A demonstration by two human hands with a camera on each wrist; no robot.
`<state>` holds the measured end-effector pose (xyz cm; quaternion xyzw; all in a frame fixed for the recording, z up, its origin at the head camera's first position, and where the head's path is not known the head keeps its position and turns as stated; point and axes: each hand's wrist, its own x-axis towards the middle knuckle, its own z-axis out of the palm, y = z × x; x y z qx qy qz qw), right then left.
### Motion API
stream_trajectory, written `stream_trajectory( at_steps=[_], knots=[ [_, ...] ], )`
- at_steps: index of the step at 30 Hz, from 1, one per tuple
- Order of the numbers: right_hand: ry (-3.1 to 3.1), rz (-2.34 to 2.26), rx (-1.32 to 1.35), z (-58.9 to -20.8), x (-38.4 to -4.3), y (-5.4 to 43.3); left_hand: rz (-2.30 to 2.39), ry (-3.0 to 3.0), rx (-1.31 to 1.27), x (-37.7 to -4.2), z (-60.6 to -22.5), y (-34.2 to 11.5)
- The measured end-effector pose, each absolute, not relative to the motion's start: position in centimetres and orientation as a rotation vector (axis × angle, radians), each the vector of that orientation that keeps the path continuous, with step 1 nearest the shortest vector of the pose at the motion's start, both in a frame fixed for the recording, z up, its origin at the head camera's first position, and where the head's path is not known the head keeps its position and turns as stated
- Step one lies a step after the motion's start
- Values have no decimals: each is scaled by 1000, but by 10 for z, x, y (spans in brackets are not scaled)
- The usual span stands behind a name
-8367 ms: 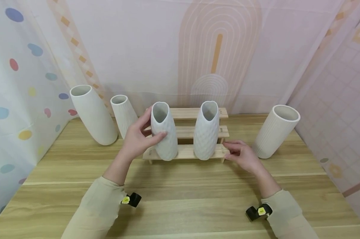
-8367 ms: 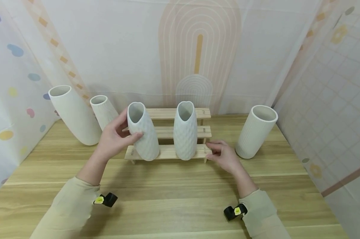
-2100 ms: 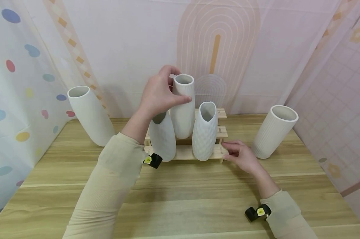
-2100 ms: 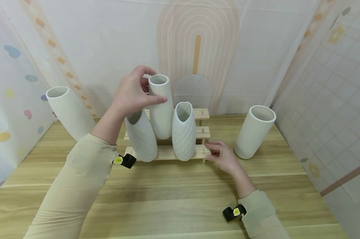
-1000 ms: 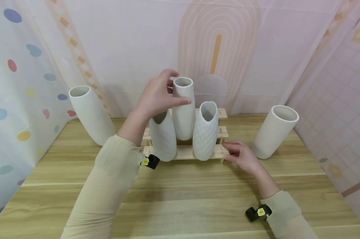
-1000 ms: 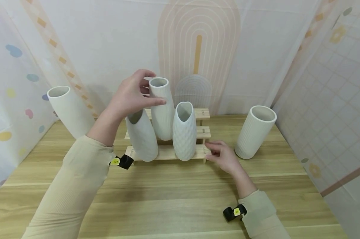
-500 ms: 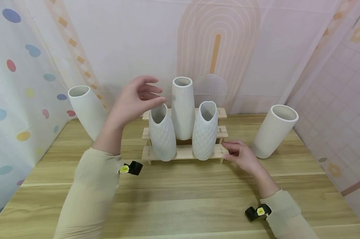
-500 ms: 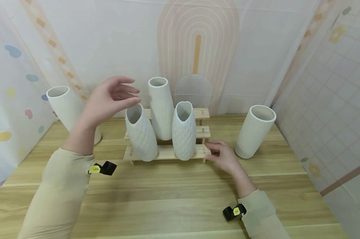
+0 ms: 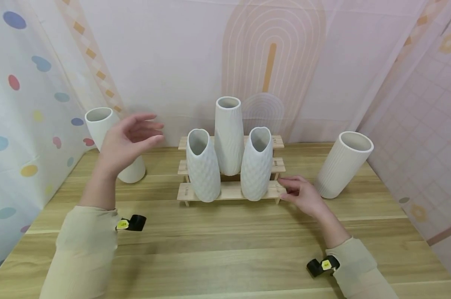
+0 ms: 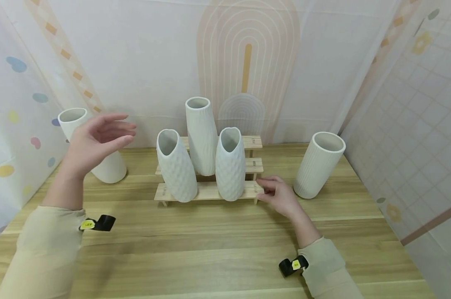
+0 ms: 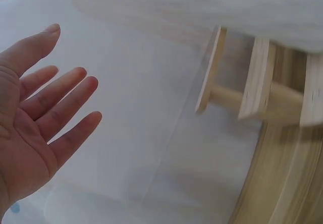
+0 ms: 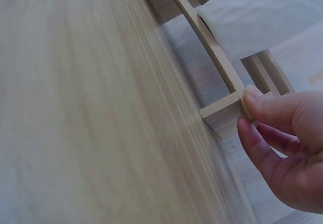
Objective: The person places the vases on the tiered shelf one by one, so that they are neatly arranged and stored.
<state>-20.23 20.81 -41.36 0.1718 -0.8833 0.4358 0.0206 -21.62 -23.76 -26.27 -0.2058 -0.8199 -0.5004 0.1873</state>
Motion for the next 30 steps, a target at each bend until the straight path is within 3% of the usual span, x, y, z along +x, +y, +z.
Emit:
stream_trajectory(
  at_steps=[18, 30],
  knots=[
    [-2740, 1351, 537, -414, -202, 209, -1444, -2192, -103, -181, -280, -339],
    [-2736, 1347, 540, -414, -202, 208, -1297, -2414, 160, -203, -303, -356]
  ],
)
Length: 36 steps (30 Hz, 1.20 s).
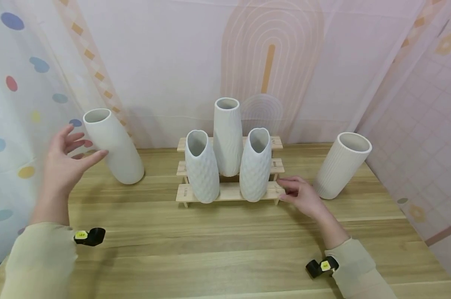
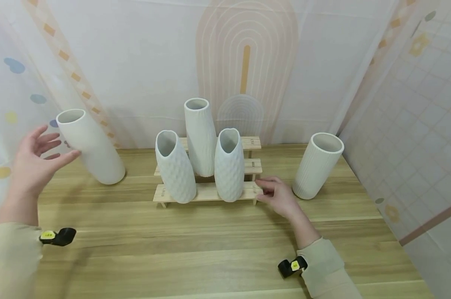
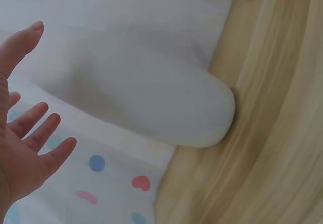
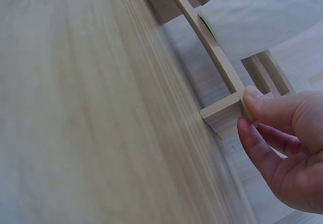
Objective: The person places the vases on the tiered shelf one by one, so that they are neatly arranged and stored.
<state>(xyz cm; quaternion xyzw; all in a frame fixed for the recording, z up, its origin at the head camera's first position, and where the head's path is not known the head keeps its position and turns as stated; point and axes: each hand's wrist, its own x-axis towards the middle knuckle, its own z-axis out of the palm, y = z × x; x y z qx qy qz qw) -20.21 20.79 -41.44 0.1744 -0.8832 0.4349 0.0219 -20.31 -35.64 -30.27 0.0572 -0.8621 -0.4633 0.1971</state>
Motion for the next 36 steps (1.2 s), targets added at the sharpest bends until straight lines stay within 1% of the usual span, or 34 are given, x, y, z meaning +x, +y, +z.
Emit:
stream_trajectory(
  at_steps=[6, 13, 24, 36],
  knots=[
    [-2738, 1361, 542, -415, -203, 207, -1308, -2469, 153, -222, -311, -351],
    [-2736, 1366, 542, -415, -203, 207, -1324, -2442, 124, -235, -322, -351],
    [-2732, 1378, 533, -415, -203, 207, -1408, -2364, 144, -241, -341, -346],
    [-2735, 1381, 521, -415, -203, 208, -1431, -2338, 260, -243, -354, -341]
  ],
)
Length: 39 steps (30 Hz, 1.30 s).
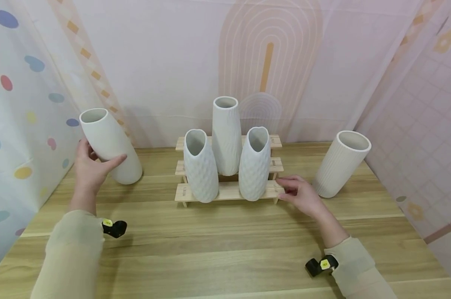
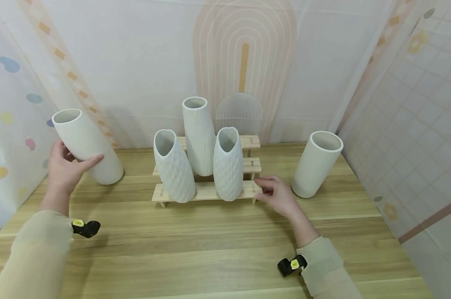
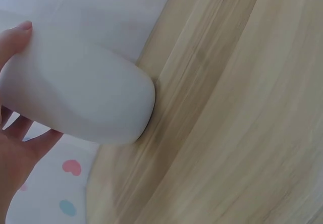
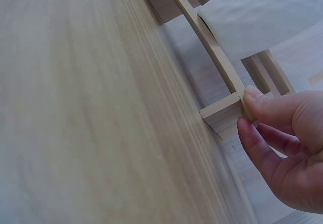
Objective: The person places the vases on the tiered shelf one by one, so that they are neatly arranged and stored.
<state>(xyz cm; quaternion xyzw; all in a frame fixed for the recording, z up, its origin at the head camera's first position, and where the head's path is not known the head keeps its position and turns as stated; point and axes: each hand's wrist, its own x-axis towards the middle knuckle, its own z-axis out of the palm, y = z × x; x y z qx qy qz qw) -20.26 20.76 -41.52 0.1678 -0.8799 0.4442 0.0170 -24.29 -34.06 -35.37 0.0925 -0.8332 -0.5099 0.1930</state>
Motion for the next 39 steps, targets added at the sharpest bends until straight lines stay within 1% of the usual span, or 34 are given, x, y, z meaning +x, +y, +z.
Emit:
stream_trajectory(
  at_steps=[10, 16, 28, 39],
  knots=[
    [-2732, 1363, 525, -415, -203, 208, -1367, -2292, 375, -245, -352, -330],
    [-2721, 1360, 525, -415, -204, 208, -1357, -2273, 381, -244, -333, -319],
    [-2729, 1346, 535, -414, -204, 208, -1373, -2155, 237, -242, -275, -272],
    [-2733, 1340, 527, -414, -202, 208, -1392, -2122, 39, -242, -253, -232]
  ],
)
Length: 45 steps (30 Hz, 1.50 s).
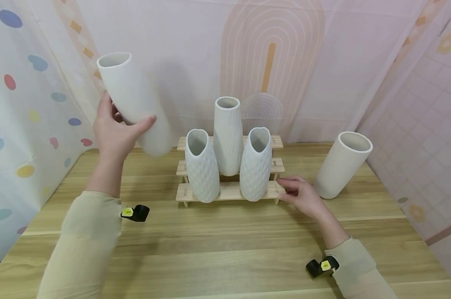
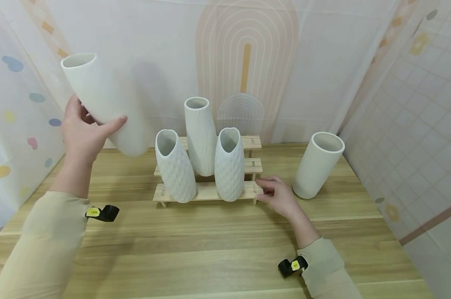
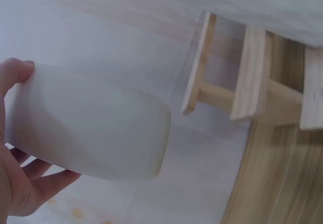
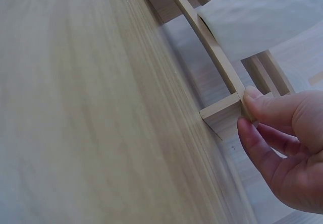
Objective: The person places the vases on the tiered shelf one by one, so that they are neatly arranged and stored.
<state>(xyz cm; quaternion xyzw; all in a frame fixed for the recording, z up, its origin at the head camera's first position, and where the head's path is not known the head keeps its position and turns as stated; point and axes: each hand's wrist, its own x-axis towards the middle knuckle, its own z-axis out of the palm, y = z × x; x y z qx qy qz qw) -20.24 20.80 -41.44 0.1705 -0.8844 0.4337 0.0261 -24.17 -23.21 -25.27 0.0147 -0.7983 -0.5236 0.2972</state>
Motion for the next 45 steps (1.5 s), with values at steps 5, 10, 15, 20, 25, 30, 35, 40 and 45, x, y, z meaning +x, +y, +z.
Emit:
stream_trajectory(
  at_steps=[5, 10, 15, 20, 25, 30, 35, 40, 45],
  knots=[
    [-2727, 1354, 528, -414, -202, 207, -1403, -2092, -3, -247, -250, -220],
    [-2719, 1365, 536, -413, -202, 207, -1433, -2088, -40, -255, -252, -208],
    [-2727, 1350, 525, -414, -202, 207, -1428, -2106, -92, -259, -256, -197],
    [-2745, 1348, 525, -414, -203, 206, -1415, -2147, -94, -262, -258, -190],
    [-2744, 1365, 521, -415, -203, 207, -1401, -2167, -121, -266, -258, -183],
    [-2743, 1370, 518, -415, -203, 208, -1414, -2171, -133, -271, -258, -174],
    [-2742, 1362, 516, -416, -203, 208, -1417, -2175, -160, -276, -258, -167],
    [-2749, 1358, 517, -416, -204, 208, -1424, -2190, -171, -280, -259, -164],
    [-2751, 1356, 513, -415, -205, 208, -1420, -2200, -192, -282, -259, -161]
  ],
)
